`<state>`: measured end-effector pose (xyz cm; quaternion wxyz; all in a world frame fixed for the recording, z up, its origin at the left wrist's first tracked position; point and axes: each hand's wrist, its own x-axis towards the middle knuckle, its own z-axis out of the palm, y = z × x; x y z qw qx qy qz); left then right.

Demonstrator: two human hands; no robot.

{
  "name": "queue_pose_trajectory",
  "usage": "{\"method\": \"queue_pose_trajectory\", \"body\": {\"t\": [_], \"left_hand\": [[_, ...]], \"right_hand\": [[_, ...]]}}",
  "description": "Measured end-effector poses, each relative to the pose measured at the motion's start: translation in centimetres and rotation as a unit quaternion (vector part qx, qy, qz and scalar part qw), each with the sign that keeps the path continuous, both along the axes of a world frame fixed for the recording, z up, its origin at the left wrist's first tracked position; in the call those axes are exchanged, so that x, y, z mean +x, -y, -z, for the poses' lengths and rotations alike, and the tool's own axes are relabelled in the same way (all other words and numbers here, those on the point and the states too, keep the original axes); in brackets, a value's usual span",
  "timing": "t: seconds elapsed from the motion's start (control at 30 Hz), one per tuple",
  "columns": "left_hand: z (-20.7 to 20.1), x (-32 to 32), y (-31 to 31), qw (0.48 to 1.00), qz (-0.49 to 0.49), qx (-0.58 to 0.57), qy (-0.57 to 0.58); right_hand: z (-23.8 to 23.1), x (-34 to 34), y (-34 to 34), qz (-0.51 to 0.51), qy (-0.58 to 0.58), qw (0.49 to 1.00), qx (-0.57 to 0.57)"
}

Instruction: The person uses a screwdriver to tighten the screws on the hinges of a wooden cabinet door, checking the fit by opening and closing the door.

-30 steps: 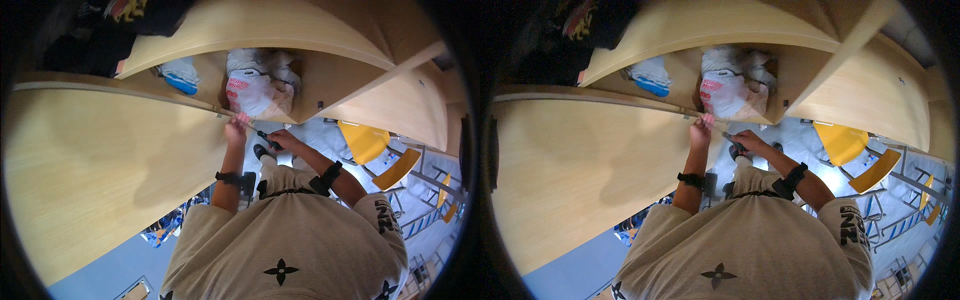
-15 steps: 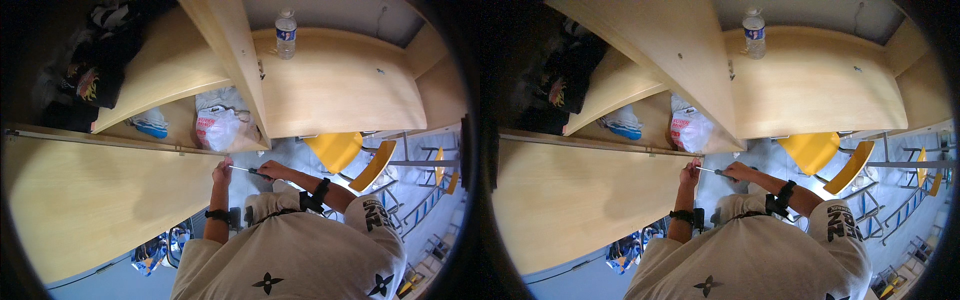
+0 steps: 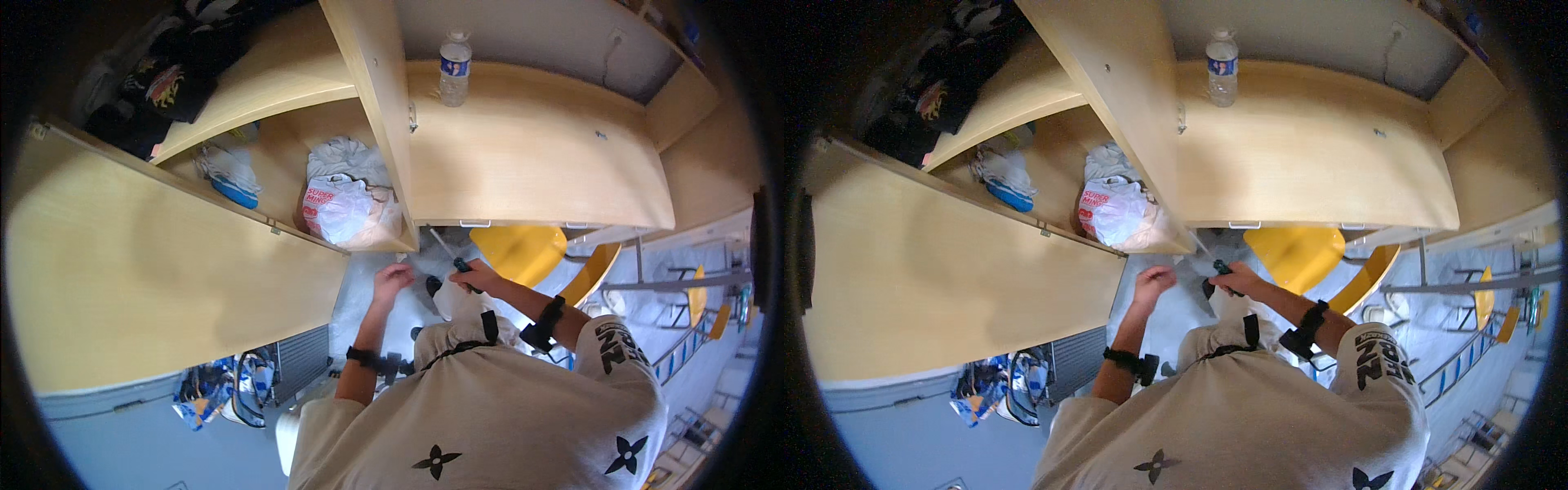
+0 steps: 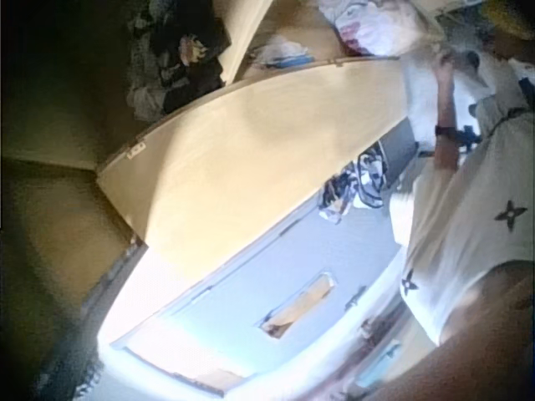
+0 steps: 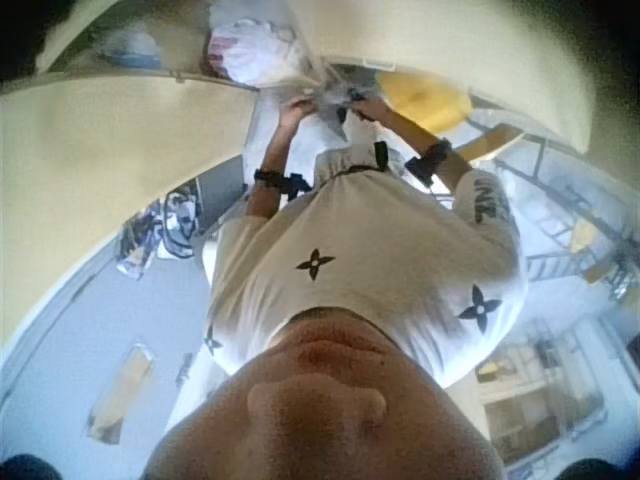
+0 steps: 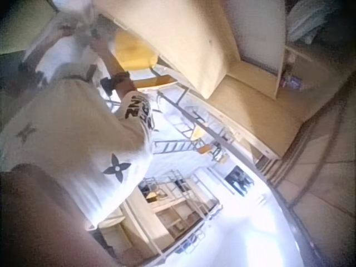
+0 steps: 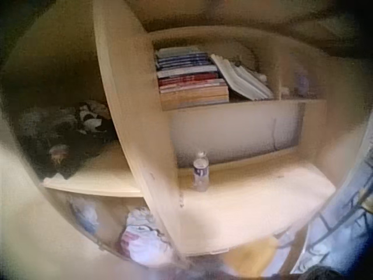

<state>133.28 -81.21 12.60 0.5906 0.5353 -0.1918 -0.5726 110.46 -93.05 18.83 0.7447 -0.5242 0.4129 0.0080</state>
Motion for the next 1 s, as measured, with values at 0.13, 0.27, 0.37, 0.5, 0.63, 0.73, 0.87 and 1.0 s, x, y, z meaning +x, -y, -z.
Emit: {"method": "queue_pose_trajectory", "body": {"t": [0.13,0.27,0.37,0.5,0.63,0.73,0.87,1.0], "left_hand": [[-2.9,-4.0,1.7,0.997,0.045,-0.008,0.064],[-4.2,-4.4,4.9,0.997,0.026,0.000,0.073],[-3.3,-4.9,7.7,0.994,-0.035,-0.019,0.103],[-2.5,-5.7,12.7,0.953,0.003,0.003,0.301],[-4.3,-6.9,16.0,0.937,0.074,0.068,0.335],[-5.8,-6.9,18.5,0.930,0.123,0.086,0.335],[-4.9,-6.7,21.7,0.949,0.096,0.033,0.299],[-6.6,-6.6,24.3,0.908,0.092,0.115,0.393]], "right_hand": [[0.3,3.3,2.9,-0.080,0.026,0.994,-0.075],[-1.0,6.5,5.6,-0.156,0.041,0.981,-0.107],[2.3,7.3,8.3,-0.115,0.125,0.977,-0.127],[3.7,6.8,13.4,-0.143,0.153,0.873,-0.442],[2.4,4.6,16.9,-0.182,0.129,0.889,-0.400],[2.7,2.7,19.1,-0.181,0.144,0.907,-0.353],[4.8,1.6,21.4,-0.151,0.090,0.949,-0.263],[4.1,3.6,23.0,-0.097,0.052,0.991,-0.069]]}}
